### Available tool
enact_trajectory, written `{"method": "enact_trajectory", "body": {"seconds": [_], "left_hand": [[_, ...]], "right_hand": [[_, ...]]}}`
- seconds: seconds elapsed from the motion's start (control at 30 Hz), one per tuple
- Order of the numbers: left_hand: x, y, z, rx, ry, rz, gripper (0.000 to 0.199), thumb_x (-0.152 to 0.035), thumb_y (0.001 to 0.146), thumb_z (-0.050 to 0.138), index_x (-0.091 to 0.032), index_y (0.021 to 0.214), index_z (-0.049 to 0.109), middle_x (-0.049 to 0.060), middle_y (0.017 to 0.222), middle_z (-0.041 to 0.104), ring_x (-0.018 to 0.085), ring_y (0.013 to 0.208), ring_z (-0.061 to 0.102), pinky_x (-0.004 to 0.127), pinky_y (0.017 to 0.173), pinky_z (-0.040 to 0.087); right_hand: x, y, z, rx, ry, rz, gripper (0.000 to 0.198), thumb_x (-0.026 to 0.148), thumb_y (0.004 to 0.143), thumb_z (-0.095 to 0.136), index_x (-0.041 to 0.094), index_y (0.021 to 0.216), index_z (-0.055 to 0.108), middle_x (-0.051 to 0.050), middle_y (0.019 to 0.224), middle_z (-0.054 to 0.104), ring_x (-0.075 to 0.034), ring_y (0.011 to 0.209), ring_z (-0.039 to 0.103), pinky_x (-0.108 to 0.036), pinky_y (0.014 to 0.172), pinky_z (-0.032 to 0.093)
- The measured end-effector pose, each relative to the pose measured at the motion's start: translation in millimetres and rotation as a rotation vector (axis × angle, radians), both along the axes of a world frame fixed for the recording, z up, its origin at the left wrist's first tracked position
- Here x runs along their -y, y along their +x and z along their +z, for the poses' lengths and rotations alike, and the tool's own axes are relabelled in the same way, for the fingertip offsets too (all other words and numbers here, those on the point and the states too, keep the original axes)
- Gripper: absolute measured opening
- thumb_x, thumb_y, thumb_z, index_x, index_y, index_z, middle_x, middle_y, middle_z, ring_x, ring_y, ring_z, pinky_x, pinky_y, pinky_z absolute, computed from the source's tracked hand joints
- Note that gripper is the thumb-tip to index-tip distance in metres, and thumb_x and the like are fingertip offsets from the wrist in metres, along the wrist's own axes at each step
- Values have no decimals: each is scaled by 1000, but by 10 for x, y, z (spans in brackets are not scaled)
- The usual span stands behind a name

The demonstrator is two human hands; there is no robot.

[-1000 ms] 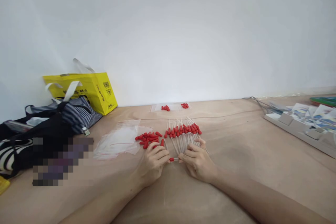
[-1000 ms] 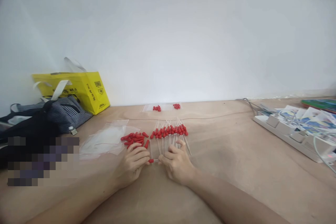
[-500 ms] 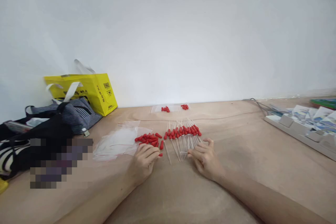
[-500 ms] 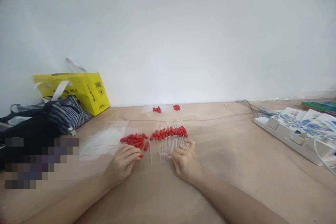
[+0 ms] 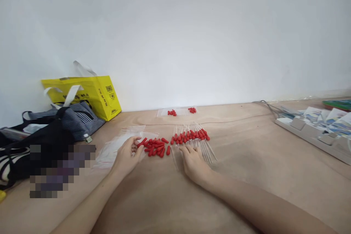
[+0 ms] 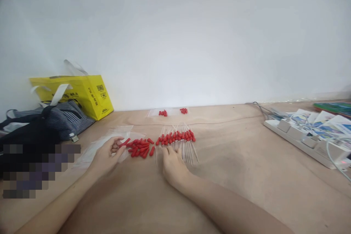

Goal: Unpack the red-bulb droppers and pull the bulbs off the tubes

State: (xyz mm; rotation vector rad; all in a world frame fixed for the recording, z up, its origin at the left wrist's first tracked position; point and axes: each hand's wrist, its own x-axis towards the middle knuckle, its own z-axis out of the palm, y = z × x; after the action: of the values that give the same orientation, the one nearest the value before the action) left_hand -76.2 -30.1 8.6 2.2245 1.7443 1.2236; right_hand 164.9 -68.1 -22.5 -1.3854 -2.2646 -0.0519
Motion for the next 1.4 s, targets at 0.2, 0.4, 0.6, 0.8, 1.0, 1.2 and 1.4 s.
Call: {"method": "enact_trajectory", "body": {"seconds": [0.2, 0.4, 0.6, 0.8, 1.0, 1.2, 1.4], "left_hand": [[55, -5, 76, -117, -219, 29, 17, -36, 65, 50, -19, 66, 47, -3, 55, 53, 12, 50, 51, 22, 49, 40], [67, 9, 105, -145, -259, 129, 22, -41, 61, 54, -19, 60, 48, -2, 58, 59, 14, 54, 56, 23, 53, 40], [36, -13, 68, -11, -352, 105, 28, -46, 58, 57, -19, 65, 51, 0, 66, 63, 17, 62, 61, 25, 60, 44], [28, -35, 60, 140, -444, -14, 21, -35, 53, 60, -20, 63, 49, -1, 64, 63, 18, 66, 62, 24, 59, 44], [42, -20, 44, -6, -318, 18, 16, -33, 58, 56, -19, 64, 50, -2, 61, 58, 14, 59, 55, 24, 56, 42], [41, 150, 143, -251, -65, -37, 17, -34, 69, 47, -19, 68, 56, 2, 72, 58, 17, 71, 52, 28, 68, 41], [-241, 674, 256, -514, -215, 6, 22, -35, 70, 47, -21, 68, 64, 5, 82, 62, 23, 88, 53, 34, 78, 38]], "right_hand": [[-76, -249, 72, 127, -34, 20, 36, -3, 66, 39, 11, 95, 55, -12, 96, 57, -22, 88, 49, -32, 66, 30], [-37, -286, 80, 85, -36, 29, 20, 12, 79, 38, 10, 90, 55, -13, 97, 55, -23, 92, 48, -36, 70, 31], [37, -264, 88, 36, 5, 79, 24, 28, 81, 41, 12, 94, 52, -14, 101, 51, -24, 98, 44, -37, 73, 32], [-70, -328, 122, 120, -10, 41, 20, 13, 80, 36, 11, 89, 54, -14, 97, 51, -23, 95, 44, -36, 70, 32], [-169, -396, 111, 189, 26, 14, 24, 9, 72, 41, 10, 93, 53, -14, 93, 52, -24, 93, 43, -35, 67, 31], [-66, -64, 82, 25, 227, 14, 18, 12, 75, 40, 14, 85, 55, -10, 87, 52, -20, 84, 44, -31, 65, 25], [-45, 498, -9, -111, 383, -23, 20, 10, 76, 41, 16, 83, 59, -6, 85, 54, -14, 75, 46, -31, 69, 23]]}}
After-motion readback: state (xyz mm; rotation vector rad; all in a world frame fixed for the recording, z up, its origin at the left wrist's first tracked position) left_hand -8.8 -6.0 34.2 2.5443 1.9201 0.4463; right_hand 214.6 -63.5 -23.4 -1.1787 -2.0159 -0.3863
